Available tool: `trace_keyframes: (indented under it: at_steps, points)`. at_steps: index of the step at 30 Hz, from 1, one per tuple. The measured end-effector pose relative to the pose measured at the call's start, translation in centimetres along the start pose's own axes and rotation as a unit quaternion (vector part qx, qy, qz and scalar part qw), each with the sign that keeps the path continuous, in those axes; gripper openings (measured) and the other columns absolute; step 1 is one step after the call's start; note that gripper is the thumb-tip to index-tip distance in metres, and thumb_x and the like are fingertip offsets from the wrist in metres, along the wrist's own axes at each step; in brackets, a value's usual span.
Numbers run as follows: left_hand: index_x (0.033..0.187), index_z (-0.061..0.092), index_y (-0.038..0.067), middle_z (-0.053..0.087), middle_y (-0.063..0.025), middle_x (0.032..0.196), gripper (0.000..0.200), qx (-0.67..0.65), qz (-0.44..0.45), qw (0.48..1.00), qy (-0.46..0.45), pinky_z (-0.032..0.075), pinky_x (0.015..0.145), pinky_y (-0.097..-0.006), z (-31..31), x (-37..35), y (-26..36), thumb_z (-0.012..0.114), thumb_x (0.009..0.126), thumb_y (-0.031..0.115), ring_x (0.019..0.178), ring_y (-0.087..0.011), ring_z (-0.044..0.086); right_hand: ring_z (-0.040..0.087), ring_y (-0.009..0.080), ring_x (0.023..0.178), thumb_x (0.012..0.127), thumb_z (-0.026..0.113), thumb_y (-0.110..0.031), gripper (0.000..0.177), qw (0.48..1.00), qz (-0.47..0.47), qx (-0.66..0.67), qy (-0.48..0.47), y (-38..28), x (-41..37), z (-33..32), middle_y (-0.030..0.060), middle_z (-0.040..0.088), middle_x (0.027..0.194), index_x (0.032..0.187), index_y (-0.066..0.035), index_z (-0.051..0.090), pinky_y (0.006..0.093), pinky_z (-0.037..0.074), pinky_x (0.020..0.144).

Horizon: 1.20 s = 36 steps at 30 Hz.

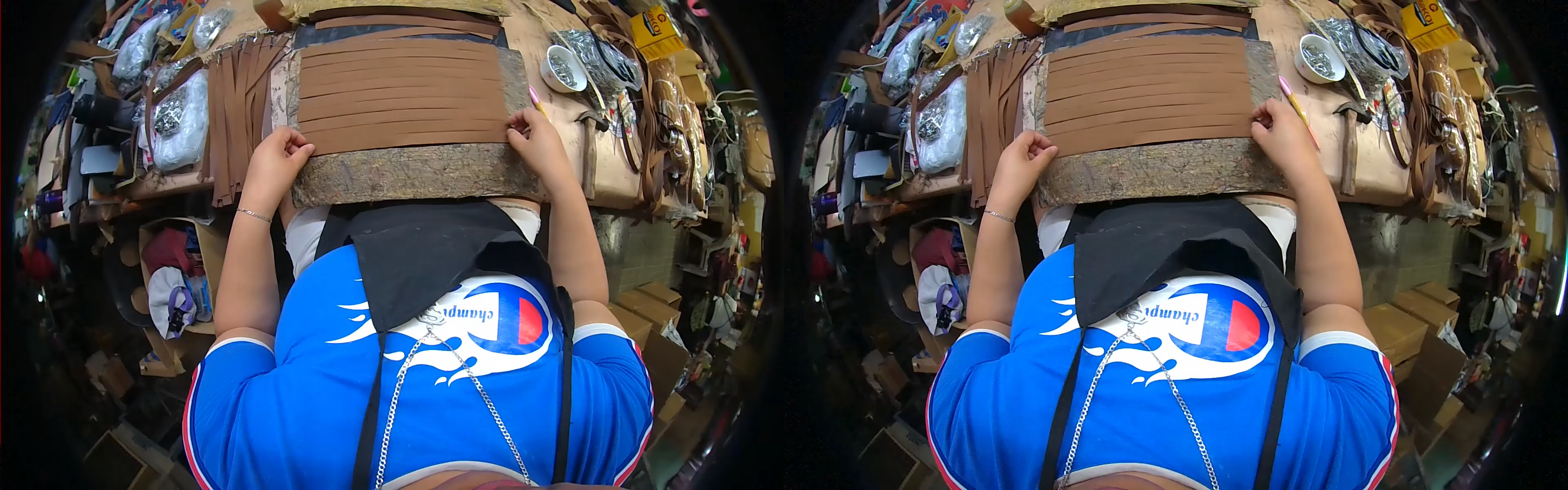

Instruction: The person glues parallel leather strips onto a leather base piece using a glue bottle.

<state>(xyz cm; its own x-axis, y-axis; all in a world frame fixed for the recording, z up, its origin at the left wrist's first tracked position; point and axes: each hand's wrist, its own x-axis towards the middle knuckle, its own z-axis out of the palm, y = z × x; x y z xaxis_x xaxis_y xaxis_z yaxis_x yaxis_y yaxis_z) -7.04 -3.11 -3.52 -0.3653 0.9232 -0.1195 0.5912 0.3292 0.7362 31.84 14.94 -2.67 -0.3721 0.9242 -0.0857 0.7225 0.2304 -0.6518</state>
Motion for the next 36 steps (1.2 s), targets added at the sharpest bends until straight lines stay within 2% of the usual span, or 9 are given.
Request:
trace_keyframes:
  at_steps: [5,9,13,17,21,25,27,34,36]
  points:
    - [0.09,0.062,0.0,0.06,-0.0096,0.074,0.019,0.025,0.004,1.0,-0.011,0.049,0.067,-0.0311,-0.4,-0.1,0.6,0.074,0.081,0.012,0.068,-0.0189,0.057,0.064,0.0269,0.084,0.084,0.067,-0.016,0.02,0.997,-0.04,-0.059,-0.014,-2.1,2.8,-1.2,0.0148,0.065,0.089,0.093,0.001,0.065,0.0364,0.051,0.077]
    - [0.09,0.06,0.0,0.059,-0.0114,0.078,0.026,0.058,-0.003,0.998,-0.006,0.05,0.07,-0.0332,-0.7,-0.2,1.7,0.077,0.078,0.014,0.072,-0.0234,0.058,0.063,0.027,0.08,0.086,0.068,-0.022,0.024,0.982,-0.123,-0.144,-0.004,-5.1,7.8,-0.6,0.0148,0.064,0.088,0.093,0.001,0.064,0.0359,0.05,0.075]
    - [0.098,0.056,0.003,0.06,-0.0123,0.093,0.038,0.079,0.033,0.996,-0.016,0.051,0.078,-0.0375,-0.9,-0.6,2.5,0.08,0.075,0.019,0.085,-0.0279,0.059,0.062,0.0306,0.091,0.087,0.067,-0.022,0.02,0.952,-0.265,-0.143,0.062,-5.9,16.4,1.9,0.0134,0.063,0.093,0.096,-0.004,0.067,0.0377,0.049,0.08]
    - [0.099,0.056,0.003,0.06,-0.0122,0.095,0.036,0.083,0.016,0.996,-0.028,0.051,0.078,-0.0383,-1.4,-0.4,2.5,0.079,0.077,0.019,0.086,-0.0286,0.059,0.061,0.0338,0.1,0.086,0.066,-0.019,0.019,0.954,-0.251,-0.154,0.051,-8.7,21.3,3.7,0.0144,0.063,0.1,0.099,-0.006,0.068,0.0425,0.05,0.087]
    - [0.098,0.057,0.003,0.06,-0.0122,0.095,0.032,0.069,0.008,0.998,-0.014,0.051,0.077,-0.0384,-1.7,-0.2,2.5,0.077,0.079,0.02,0.086,-0.0289,0.06,0.06,0.0354,0.105,0.085,0.068,-0.017,0.023,0.92,-0.303,-0.248,-0.003,-8.8,22.5,6.7,0.0144,0.064,0.107,0.105,-0.006,0.067,0.0432,0.049,0.091]
    - [0.096,0.059,0.003,0.06,-0.0123,0.093,0.027,0.087,0.067,0.993,0.037,0.051,0.075,-0.039,-2.0,0.8,2.7,0.074,0.082,0.021,0.086,-0.0299,0.062,0.059,0.0348,0.107,0.085,0.07,-0.018,0.028,0.918,-0.317,-0.237,-0.034,-8.1,22.7,7.8,0.0141,0.064,0.109,0.11,-0.006,0.065,0.0432,0.049,0.091]
    - [0.094,0.06,0.003,0.06,-0.0124,0.093,0.025,0.089,0.082,0.992,0.047,0.051,0.074,-0.0395,-2.0,1.5,3.2,0.073,0.083,0.021,0.086,-0.0305,0.062,0.059,0.0344,0.109,0.085,0.071,-0.019,0.029,0.936,-0.247,-0.247,-0.035,-7.9,22.6,8.3,0.0136,0.064,0.111,0.11,-0.007,0.065,0.0431,0.049,0.091]
    - [0.091,0.062,0.005,0.062,-0.0116,0.092,0.025,0.087,0.159,0.983,0.034,0.051,0.076,-0.0408,-1.0,5.7,5.2,0.07,0.087,0.028,0.088,-0.0322,0.063,0.06,0.0338,0.11,0.083,0.074,-0.02,0.031,0.935,-0.251,-0.235,-0.082,-7.7,23.3,7.5,0.0143,0.064,0.115,0.111,-0.008,0.064,0.0431,0.05,0.091]
    - [0.091,0.062,0.005,0.062,-0.0114,0.092,0.026,0.09,0.177,0.979,0.034,0.051,0.077,-0.041,-0.5,7.2,5.8,0.069,0.088,0.031,0.089,-0.0323,0.063,0.062,0.0331,0.107,0.081,0.076,-0.019,0.034,0.932,-0.21,-0.27,-0.117,-8.3,23.7,7.3,0.0153,0.066,0.111,0.11,-0.008,0.064,0.0422,0.051,0.089]
